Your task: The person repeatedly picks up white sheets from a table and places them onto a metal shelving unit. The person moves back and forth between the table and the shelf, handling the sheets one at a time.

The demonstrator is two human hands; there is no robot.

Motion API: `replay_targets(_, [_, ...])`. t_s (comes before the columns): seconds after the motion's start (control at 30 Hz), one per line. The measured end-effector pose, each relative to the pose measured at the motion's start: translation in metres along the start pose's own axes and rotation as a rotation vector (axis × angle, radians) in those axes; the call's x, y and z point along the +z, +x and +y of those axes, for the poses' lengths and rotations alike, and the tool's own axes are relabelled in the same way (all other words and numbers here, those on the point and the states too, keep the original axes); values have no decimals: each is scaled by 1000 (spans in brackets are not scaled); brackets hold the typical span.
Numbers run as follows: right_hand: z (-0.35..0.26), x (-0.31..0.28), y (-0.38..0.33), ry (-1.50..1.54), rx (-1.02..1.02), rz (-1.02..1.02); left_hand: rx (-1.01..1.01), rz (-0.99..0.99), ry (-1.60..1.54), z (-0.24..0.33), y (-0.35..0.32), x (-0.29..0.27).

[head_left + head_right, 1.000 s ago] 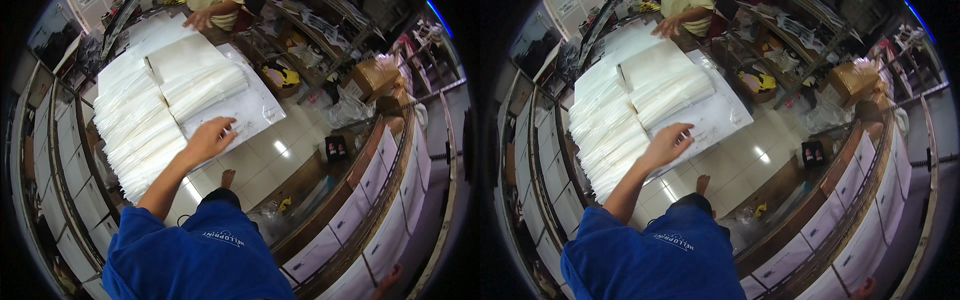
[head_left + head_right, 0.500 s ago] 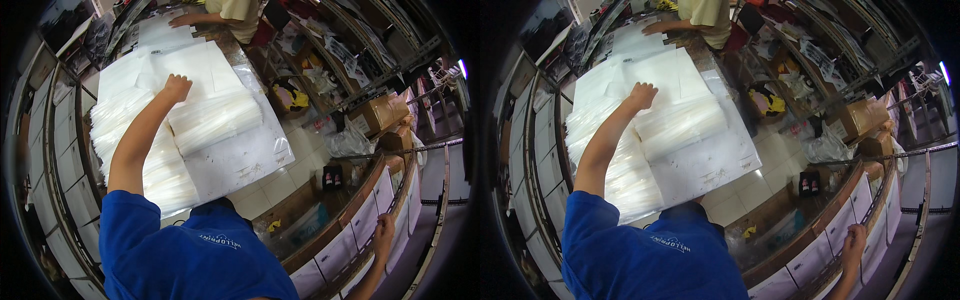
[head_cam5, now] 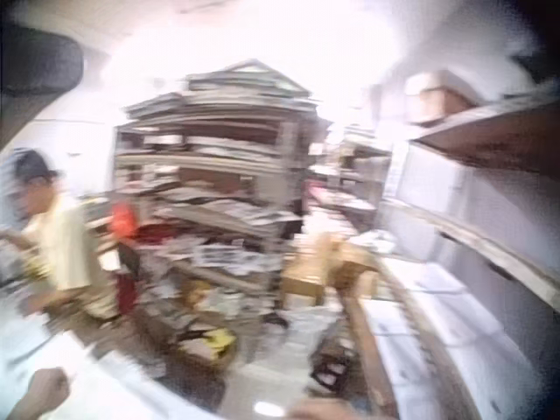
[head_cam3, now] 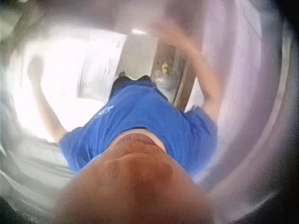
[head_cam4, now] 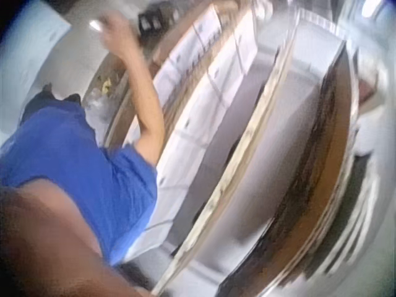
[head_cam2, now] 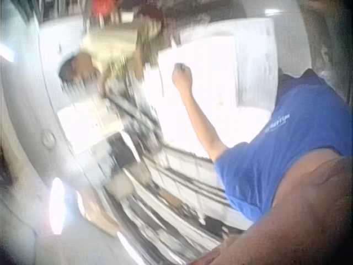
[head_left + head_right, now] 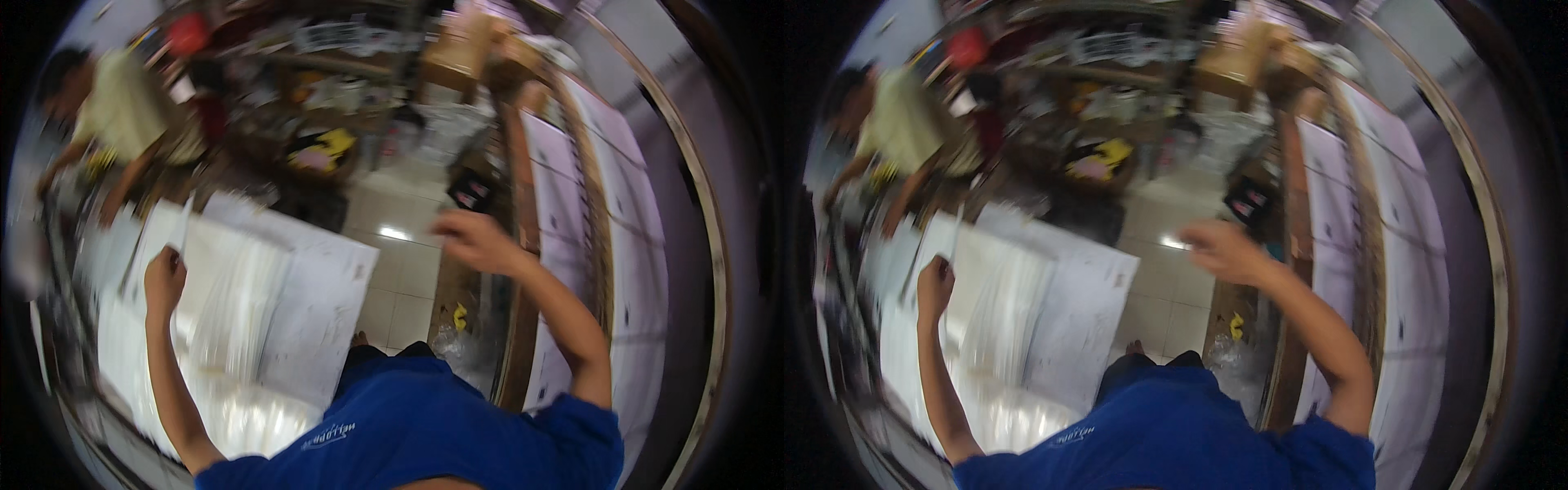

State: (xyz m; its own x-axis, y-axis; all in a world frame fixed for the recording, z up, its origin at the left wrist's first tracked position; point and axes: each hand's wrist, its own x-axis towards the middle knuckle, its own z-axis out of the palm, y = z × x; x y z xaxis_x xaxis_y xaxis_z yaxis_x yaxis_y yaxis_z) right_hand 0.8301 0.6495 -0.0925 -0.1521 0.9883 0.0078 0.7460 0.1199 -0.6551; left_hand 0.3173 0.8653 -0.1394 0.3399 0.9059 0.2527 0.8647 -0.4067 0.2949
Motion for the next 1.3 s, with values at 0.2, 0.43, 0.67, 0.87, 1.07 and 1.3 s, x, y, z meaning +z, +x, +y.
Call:
replay_targets(0.2, [-67, 70, 59, 493, -168, -144, 45, -129, -657, 169, 68, 51])
replay_targets(0.43, [-7, 52, 32, 137, -81, 329, 101, -339, -977, 324, 72, 112])
replay_targets(0.67, [76, -111, -141, 139, 271, 596, 332, -280, -1452, 442, 43, 82])
replay_targets(0.87, [112, -236, -361, -80, 729, 831, 41, -385, -1250, 401, 6, 146])
replay_targets(1.07, [195, -251, -555, -360, 1075, 980, -250, -836, -1121, 375, -85, 261])
replay_targets(1.3, [243, -240, -610, -385, 1288, 1027, -9, -852, -804, 449, -91, 253])
